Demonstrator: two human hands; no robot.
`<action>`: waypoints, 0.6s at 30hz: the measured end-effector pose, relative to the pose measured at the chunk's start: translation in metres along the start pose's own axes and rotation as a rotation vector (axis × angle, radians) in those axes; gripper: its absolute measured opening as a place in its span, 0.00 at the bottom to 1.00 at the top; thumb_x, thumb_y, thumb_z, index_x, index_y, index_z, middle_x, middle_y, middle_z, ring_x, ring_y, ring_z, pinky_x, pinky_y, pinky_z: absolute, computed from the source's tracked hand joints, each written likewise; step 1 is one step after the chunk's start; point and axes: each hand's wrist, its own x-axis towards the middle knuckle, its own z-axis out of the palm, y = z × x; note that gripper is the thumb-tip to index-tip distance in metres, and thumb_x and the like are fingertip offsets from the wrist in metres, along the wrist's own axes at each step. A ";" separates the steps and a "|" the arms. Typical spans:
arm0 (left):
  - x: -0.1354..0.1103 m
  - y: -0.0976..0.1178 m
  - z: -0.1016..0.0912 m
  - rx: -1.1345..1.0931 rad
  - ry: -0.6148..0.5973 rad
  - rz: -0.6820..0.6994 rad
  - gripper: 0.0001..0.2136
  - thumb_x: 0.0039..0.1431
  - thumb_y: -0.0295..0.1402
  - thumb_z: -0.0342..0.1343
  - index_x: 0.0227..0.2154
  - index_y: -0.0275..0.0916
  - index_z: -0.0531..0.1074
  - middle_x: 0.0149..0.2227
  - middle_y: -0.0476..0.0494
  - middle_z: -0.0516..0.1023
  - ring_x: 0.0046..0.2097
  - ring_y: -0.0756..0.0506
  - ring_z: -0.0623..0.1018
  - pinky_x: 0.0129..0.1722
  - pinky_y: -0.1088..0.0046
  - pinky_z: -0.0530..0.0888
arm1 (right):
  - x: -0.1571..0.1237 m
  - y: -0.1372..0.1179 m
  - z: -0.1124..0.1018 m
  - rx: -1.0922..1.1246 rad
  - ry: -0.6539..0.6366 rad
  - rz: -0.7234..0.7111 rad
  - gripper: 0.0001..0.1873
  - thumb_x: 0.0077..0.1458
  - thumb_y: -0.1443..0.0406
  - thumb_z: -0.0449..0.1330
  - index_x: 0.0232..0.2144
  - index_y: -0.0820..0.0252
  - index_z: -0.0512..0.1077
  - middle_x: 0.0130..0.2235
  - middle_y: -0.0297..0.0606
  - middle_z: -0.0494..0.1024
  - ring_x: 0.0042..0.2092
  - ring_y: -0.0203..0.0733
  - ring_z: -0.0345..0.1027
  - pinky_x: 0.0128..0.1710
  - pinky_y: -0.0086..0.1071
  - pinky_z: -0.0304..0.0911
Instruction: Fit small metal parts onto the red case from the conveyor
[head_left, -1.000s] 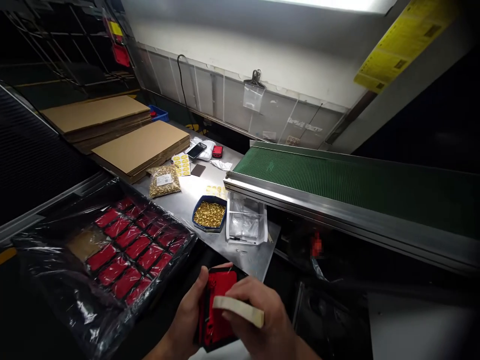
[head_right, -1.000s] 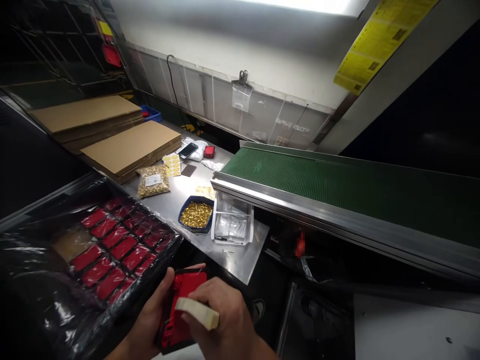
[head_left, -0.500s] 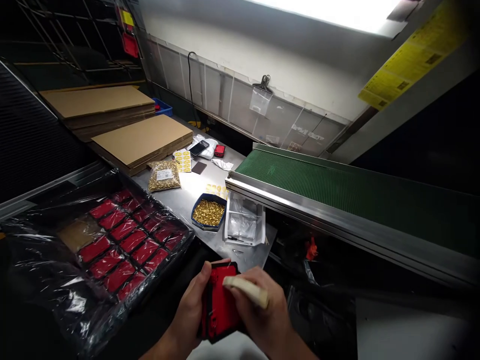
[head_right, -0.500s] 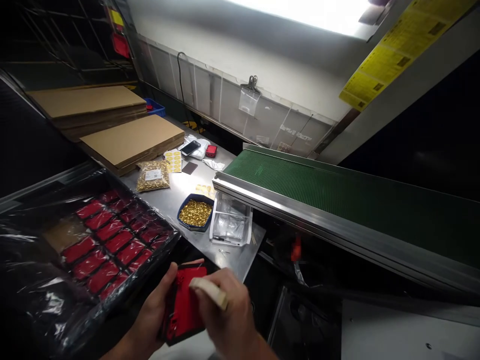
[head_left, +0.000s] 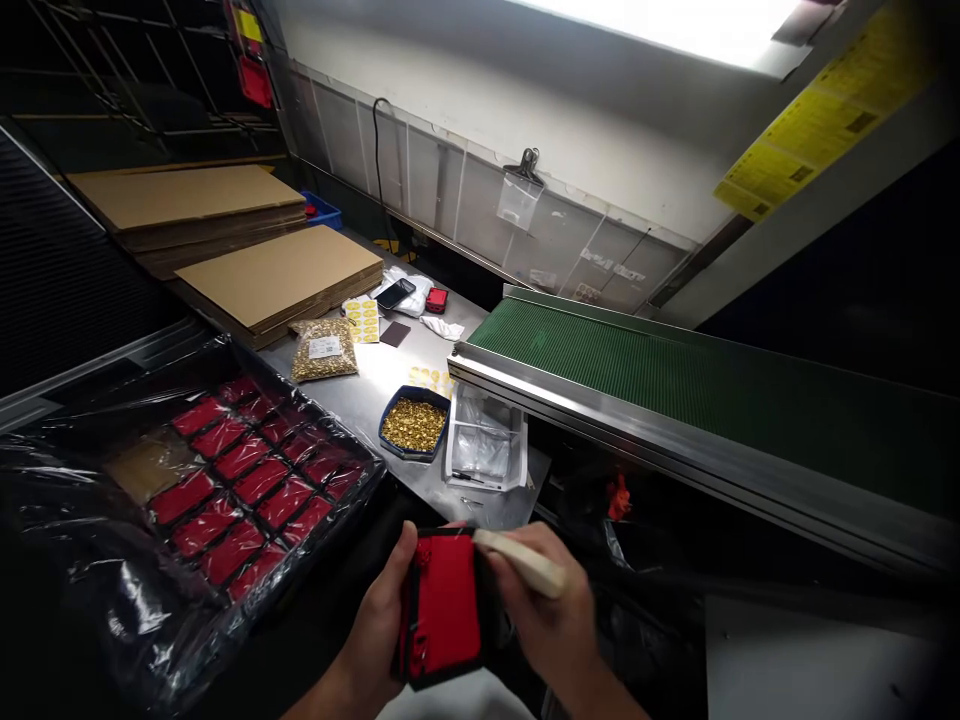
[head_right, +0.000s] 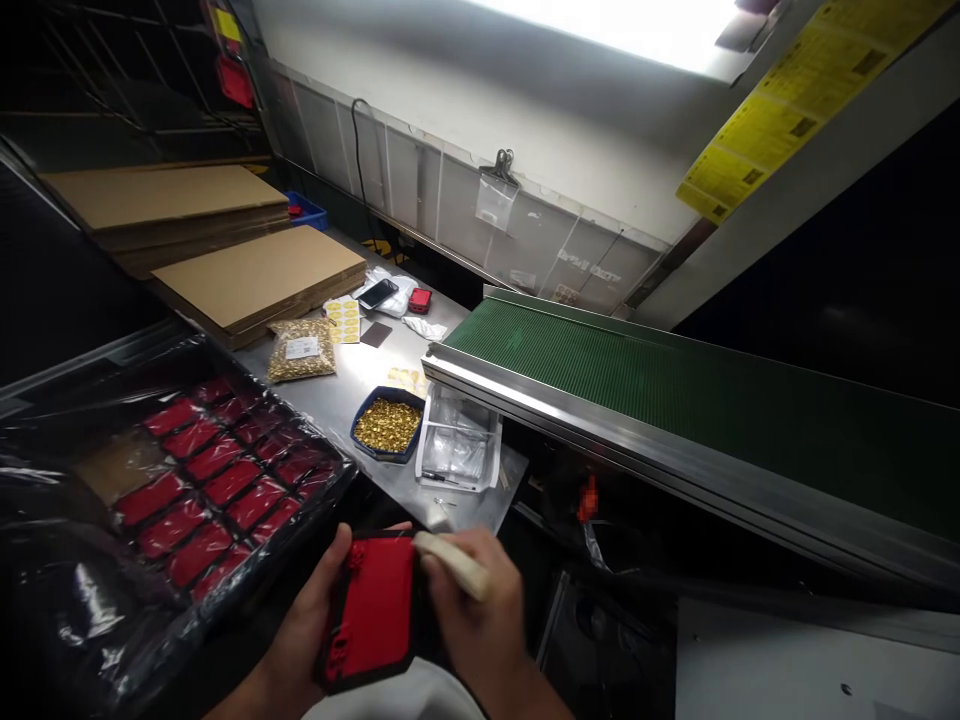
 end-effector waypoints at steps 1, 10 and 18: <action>-0.001 0.001 0.002 -0.026 -0.040 -0.020 0.26 0.61 0.49 0.57 0.55 0.35 0.69 0.38 0.35 0.81 0.41 0.38 0.81 0.38 0.66 0.78 | -0.002 0.013 -0.005 -0.007 0.071 0.083 0.07 0.58 0.60 0.62 0.38 0.56 0.75 0.36 0.36 0.77 0.38 0.39 0.72 0.39 0.30 0.66; -0.009 -0.005 -0.003 -0.101 -0.138 -0.161 0.28 0.59 0.56 0.54 0.51 0.36 0.72 0.41 0.31 0.81 0.39 0.35 0.82 0.38 0.55 0.79 | 0.007 0.211 0.028 -0.219 0.091 0.848 0.07 0.55 0.65 0.62 0.33 0.65 0.71 0.28 0.34 0.75 0.28 0.39 0.70 0.31 0.33 0.68; -0.033 -0.013 -0.029 0.325 -0.107 0.134 0.42 0.51 0.63 0.56 0.61 0.37 0.64 0.50 0.30 0.75 0.48 0.34 0.76 0.48 0.58 0.74 | 0.031 0.253 0.032 -0.260 0.146 0.768 0.18 0.51 0.63 0.66 0.43 0.66 0.69 0.47 0.45 0.73 0.52 0.49 0.66 0.56 0.46 0.61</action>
